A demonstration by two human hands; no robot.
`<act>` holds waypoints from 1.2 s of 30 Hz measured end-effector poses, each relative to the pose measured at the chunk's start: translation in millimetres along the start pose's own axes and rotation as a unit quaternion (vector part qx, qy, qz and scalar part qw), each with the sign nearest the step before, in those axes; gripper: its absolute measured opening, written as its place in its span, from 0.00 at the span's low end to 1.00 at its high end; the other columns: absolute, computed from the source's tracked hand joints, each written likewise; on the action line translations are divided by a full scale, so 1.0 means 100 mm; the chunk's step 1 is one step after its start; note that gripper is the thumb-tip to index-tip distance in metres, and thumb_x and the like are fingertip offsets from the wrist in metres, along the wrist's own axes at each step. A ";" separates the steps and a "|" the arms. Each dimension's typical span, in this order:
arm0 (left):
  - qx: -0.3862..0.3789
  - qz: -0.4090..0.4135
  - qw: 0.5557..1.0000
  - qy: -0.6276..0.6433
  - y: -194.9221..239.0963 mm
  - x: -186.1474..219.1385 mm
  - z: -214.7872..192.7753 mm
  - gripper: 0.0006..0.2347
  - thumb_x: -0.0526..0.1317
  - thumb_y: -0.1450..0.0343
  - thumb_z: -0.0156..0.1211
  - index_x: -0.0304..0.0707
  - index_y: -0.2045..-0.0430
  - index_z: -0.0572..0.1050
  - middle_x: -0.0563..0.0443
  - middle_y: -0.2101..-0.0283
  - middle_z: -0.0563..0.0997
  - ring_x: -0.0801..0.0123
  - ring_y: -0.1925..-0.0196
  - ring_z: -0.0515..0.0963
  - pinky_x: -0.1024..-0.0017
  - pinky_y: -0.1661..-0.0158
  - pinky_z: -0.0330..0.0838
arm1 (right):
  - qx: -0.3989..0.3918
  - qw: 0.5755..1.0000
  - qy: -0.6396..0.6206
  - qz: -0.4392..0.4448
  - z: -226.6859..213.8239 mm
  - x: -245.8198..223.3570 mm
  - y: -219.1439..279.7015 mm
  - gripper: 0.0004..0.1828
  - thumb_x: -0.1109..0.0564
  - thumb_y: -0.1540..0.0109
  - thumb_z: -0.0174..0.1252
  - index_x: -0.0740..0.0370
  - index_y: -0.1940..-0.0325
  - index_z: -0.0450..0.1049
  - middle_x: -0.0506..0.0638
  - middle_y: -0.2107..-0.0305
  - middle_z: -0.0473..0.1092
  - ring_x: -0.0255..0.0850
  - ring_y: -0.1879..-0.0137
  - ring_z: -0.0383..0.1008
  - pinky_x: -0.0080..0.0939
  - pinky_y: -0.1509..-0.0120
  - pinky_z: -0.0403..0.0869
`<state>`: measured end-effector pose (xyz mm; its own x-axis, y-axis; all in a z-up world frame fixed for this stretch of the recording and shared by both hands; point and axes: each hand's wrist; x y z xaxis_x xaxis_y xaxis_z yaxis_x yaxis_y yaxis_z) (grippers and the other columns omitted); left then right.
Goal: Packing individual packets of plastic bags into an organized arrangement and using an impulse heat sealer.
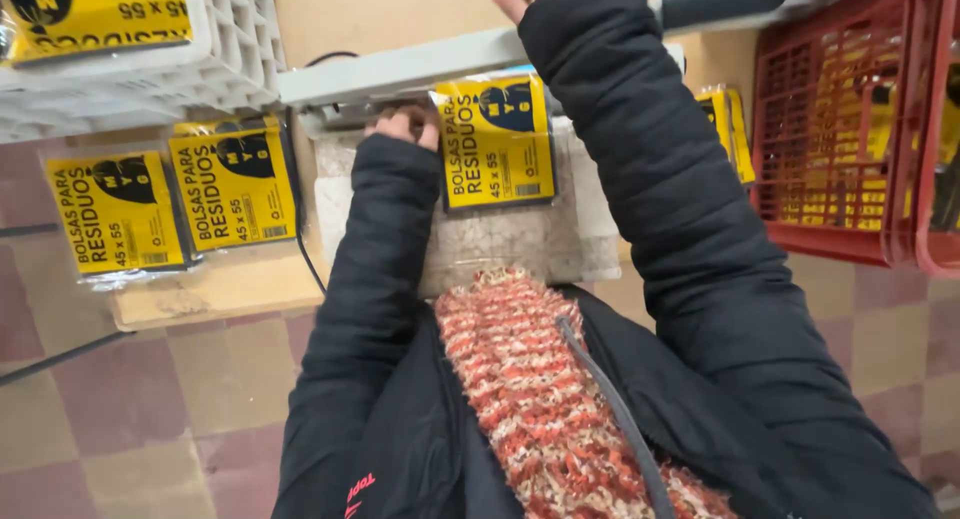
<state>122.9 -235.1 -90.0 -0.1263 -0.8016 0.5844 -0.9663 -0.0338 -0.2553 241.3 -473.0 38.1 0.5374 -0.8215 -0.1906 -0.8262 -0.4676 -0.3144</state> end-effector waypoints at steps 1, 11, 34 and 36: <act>0.049 0.078 0.994 -0.062 0.09 -0.08 -0.01 0.05 0.43 0.29 0.62 0.46 0.66 0.80 0.44 0.66 0.82 0.50 0.65 0.79 0.59 0.64 0.73 | -0.125 0.988 0.032 0.087 0.27 0.14 -0.09 0.19 0.41 0.26 0.60 0.57 0.61 0.77 0.56 0.70 0.74 0.52 0.64 0.76 0.52 0.58 0.73; 0.124 -0.288 0.947 0.074 0.59 -1.43 -0.94 0.17 0.47 0.25 0.66 0.36 0.75 0.67 0.44 0.78 0.71 0.58 0.77 0.70 0.62 0.72 0.67 | -0.149 0.988 0.015 -0.049 1.28 0.78 0.25 0.14 0.47 0.27 0.54 0.57 0.54 0.79 0.57 0.60 0.75 0.55 0.52 0.75 0.54 0.49 0.73; -0.050 -0.260 0.911 -0.316 0.45 -3.38 -0.79 0.39 0.60 0.44 0.73 0.32 0.44 0.70 0.35 0.47 0.77 0.36 0.44 0.75 0.44 0.50 0.68 | -0.186 0.974 -0.039 0.122 0.87 0.39 0.15 0.27 0.36 0.31 0.62 0.62 0.66 0.81 0.58 0.78 0.73 0.50 0.73 0.73 0.49 0.66 0.72; -0.041 -0.272 0.924 -0.265 0.48 -3.24 -0.89 0.35 0.56 0.40 0.71 0.34 0.43 0.70 0.35 0.47 0.78 0.39 0.44 0.76 0.48 0.49 0.69 | -0.181 0.977 -0.033 0.112 0.94 0.44 0.17 0.27 0.36 0.30 0.62 0.62 0.66 0.81 0.58 0.77 0.73 0.50 0.73 0.73 0.49 0.66 0.72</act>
<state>97.5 76.3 -222.6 0.4891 -0.8601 0.1447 -0.8713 -0.4894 0.0363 266.8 -486.4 -63.0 0.3369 -0.8989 -0.2802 -0.9234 -0.3735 0.0882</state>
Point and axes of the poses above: each hand's wrist, its own y-axis away from the middle knuckle, its own z-axis out of the palm, x = y × z
